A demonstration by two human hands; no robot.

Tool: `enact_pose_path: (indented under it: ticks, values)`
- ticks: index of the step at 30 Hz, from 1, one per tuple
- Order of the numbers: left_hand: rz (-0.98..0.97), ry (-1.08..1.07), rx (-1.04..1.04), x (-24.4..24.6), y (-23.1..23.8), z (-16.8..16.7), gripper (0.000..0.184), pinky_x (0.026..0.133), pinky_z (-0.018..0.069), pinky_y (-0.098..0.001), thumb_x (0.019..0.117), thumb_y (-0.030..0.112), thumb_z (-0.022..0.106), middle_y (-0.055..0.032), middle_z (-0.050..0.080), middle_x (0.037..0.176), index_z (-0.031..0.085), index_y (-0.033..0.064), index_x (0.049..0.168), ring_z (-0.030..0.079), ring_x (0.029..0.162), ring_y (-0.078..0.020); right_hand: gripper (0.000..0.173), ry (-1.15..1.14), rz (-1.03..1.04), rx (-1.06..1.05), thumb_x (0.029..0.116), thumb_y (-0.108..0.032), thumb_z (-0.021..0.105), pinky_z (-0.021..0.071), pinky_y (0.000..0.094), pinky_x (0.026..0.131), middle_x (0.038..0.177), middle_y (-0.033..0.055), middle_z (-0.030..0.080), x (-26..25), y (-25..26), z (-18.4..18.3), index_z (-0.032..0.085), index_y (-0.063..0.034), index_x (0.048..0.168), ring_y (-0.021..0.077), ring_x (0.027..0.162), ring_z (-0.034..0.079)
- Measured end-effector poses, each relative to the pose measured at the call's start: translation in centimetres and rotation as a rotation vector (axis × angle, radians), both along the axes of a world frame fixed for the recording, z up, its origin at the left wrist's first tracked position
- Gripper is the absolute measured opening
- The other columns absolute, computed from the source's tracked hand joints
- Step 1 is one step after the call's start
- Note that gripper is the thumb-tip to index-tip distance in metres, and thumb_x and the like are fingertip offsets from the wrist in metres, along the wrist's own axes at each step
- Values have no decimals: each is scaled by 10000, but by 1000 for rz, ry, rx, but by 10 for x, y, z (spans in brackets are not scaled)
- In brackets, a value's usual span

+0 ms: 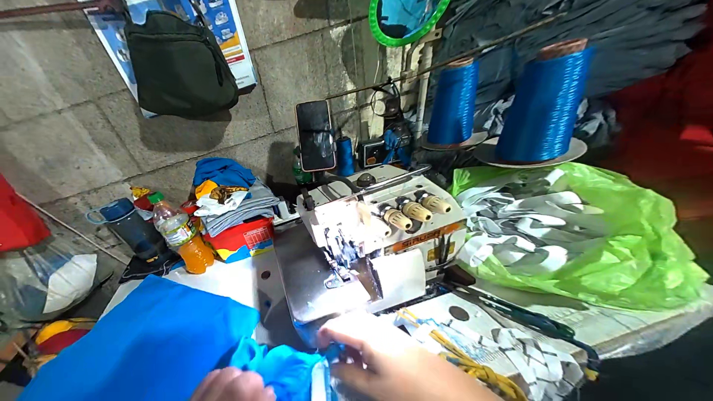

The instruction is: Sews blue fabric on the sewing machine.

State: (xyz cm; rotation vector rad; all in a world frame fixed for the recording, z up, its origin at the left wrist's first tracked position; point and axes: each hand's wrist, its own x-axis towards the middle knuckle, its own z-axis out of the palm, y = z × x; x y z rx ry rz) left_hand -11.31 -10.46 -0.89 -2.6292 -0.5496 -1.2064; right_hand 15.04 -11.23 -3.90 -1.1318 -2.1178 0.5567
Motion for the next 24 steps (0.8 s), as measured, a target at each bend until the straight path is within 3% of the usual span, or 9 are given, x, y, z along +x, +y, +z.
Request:
enact_pose_path:
  ticks: [3,6,9,12,15,17,19,22,24]
  values:
    - [44,3,50,14,17,-25,66,804,530,-290,989,89,583,-98,584,905,545,90,1043,603,847,-215,181,-221,-510,101,820,-51,727,585,585,657,883,175,733,19,-18,-20,740,-4,994,380,779,734]
    - [79,-92,113,25,32,-48,49,816,520,-248,967,81,583,-63,563,903,551,117,973,588,864,-173,100,-304,-840,-5,881,-31,688,554,625,648,821,222,704,42,-36,-26,712,15,967,446,770,716]
    - [98,-200,126,28,35,-55,62,873,457,-172,1002,162,556,-25,501,955,529,151,947,533,922,-108,193,-85,-771,233,854,-41,618,572,459,578,877,175,695,58,-53,-38,726,1,1008,298,683,689]
    - [46,-215,119,29,29,-48,62,883,439,-154,1006,135,553,-24,480,956,536,149,948,516,916,-95,335,265,-495,338,971,-270,659,553,248,717,1067,192,673,34,-63,-21,664,24,1134,141,901,657]
    - [-18,-200,127,27,17,-35,62,894,455,-167,1016,109,536,-33,484,956,526,143,964,531,917,-103,426,117,-441,430,934,-405,724,568,404,765,1046,201,691,-4,-57,-11,694,-19,1112,281,957,676]
    - [-7,-196,150,18,10,-23,52,877,478,-192,1030,122,531,-42,493,946,527,137,980,545,896,-120,178,-36,-470,553,917,-227,693,530,399,596,767,119,660,-19,-46,-16,700,-58,864,272,714,661]
    - [136,-167,173,-2,6,-10,26,874,472,-201,1035,154,524,-59,508,976,530,129,1033,550,914,-133,132,-61,-502,621,891,-90,644,483,379,500,623,100,582,-22,-46,-14,639,-54,765,252,564,605]
    - [335,-156,-40,-29,-4,13,233,766,482,-189,944,153,625,-179,586,981,576,-27,1083,583,876,-139,45,-95,-590,622,886,-49,634,510,386,539,690,145,656,-14,-56,1,656,-13,900,264,587,644]
    - [335,-162,-288,-36,-10,26,418,663,481,-207,861,126,707,-208,606,942,542,-130,1148,586,825,-135,148,-121,-626,606,833,-54,670,513,375,524,694,143,675,-12,-60,4,666,4,970,255,566,654]
